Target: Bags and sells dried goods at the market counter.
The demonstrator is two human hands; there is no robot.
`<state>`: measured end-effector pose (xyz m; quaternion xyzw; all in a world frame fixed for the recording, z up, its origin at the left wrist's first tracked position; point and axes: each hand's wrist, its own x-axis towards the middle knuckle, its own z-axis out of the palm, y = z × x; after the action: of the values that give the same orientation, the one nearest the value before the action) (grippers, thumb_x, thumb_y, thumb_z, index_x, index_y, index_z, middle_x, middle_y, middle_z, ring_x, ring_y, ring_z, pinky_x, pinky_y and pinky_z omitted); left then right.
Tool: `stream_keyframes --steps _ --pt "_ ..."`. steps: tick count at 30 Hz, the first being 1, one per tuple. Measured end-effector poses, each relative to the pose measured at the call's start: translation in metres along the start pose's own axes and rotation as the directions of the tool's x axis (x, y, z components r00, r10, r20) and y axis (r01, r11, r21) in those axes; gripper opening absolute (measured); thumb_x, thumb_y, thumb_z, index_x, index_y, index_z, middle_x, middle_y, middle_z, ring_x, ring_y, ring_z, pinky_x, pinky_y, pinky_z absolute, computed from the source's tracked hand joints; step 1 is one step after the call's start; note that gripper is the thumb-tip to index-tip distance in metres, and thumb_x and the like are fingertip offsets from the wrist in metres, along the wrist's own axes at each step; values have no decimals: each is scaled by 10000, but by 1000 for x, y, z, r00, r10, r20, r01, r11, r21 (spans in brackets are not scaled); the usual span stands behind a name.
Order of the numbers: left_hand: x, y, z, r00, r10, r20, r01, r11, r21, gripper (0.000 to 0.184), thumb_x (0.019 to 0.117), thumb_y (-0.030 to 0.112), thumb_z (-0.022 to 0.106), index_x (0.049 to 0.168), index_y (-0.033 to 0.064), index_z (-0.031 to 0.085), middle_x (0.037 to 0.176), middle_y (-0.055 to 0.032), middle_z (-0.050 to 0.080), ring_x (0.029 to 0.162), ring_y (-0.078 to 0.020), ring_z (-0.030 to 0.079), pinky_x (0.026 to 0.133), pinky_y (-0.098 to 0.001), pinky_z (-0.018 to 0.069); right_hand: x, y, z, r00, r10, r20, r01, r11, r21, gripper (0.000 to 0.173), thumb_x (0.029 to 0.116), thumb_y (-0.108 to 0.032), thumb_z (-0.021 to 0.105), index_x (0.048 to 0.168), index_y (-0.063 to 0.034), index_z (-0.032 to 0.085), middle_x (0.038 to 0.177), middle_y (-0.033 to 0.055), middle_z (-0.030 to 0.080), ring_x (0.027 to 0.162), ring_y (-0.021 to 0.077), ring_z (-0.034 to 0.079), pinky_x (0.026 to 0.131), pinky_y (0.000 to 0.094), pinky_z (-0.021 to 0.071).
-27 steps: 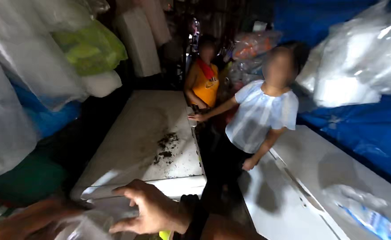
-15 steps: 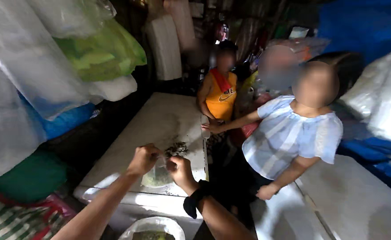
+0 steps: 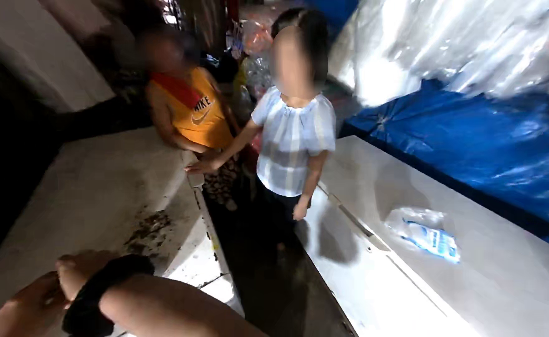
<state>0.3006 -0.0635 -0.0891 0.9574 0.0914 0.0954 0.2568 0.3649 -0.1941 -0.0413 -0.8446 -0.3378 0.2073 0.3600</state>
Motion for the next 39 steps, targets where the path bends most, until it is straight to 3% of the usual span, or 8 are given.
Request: stream_keyframes --steps 4,9,16,20,22,26,34,39 --pt "-12 -17 -9 995 -87 56 100 951 -294 422 953 -3 659 1321 -111 483 1058 -208 689 863 -174 721 814 -358 608 13 16 9 1000 -4 5 5 993 -116 335 1031 -58 556 1351 19 621 1421 247 582 1344 403 539 1096 563 447" --pt "-19 -39 -9 992 -122 28 121 878 -462 300 864 -100 692 1136 -99 566 982 -109 690 831 -89 687 794 -304 599 10 22 35 988 -56 145 96 953 -288 407 1015 -119 625 1412 -35 598 1538 206 490 1470 392 390 1211 561 296" --pt "-29 -36 -11 992 -123 41 124 992 -10 135 923 -15 694 1046 -60 723 1101 -310 685 1029 -481 667 924 -658 499 -6 22 8 996 27 -80 -22 998 58 298 975 49 579 1265 71 648 1325 277 624 1289 397 570 1096 553 443" --pt "-22 -16 -5 959 -129 253 124 992 38 588 918 -60 635 1474 116 559 1485 -296 481 1377 -487 449 1126 -606 380 -6 26 -14 990 -88 -112 78 993 -91 288 886 87 640 1168 46 682 1254 243 656 1234 347 604 1064 492 473" --pt "-18 5 -5 883 -226 411 254 967 -12 623 990 9 569 1572 164 411 1479 -298 461 1271 -451 539 1021 -579 474 3 35 -2 994 -113 -8 108 962 -252 324 944 -89 664 1262 -49 713 1410 216 588 1363 342 514 1165 483 388" --pt "-5 16 -4 812 -438 386 510 854 -105 522 1118 375 372 1306 -67 578 1229 -291 613 1045 -372 656 933 -536 517 0 26 14 956 224 187 -68 795 -603 494 1107 -308 404 1463 15 516 1533 262 467 1446 429 416 1175 604 323" --pt "0 -3 12 876 -356 325 357 932 61 540 834 12 775 1341 -49 598 1397 -287 553 1310 -462 520 1078 -607 420 17 60 20 978 196 -77 -208 949 -237 317 983 18 570 1280 124 600 1321 309 598 1273 398 572 1085 514 449" --pt "-18 -9 -16 881 -427 205 473 816 -332 478 800 -48 798 1259 18 681 1226 -240 674 1046 -360 701 928 -538 569 4 54 3 982 155 -106 -181 931 -316 155 947 -17 650 1058 69 715 1132 297 684 1088 458 657 935 632 509"
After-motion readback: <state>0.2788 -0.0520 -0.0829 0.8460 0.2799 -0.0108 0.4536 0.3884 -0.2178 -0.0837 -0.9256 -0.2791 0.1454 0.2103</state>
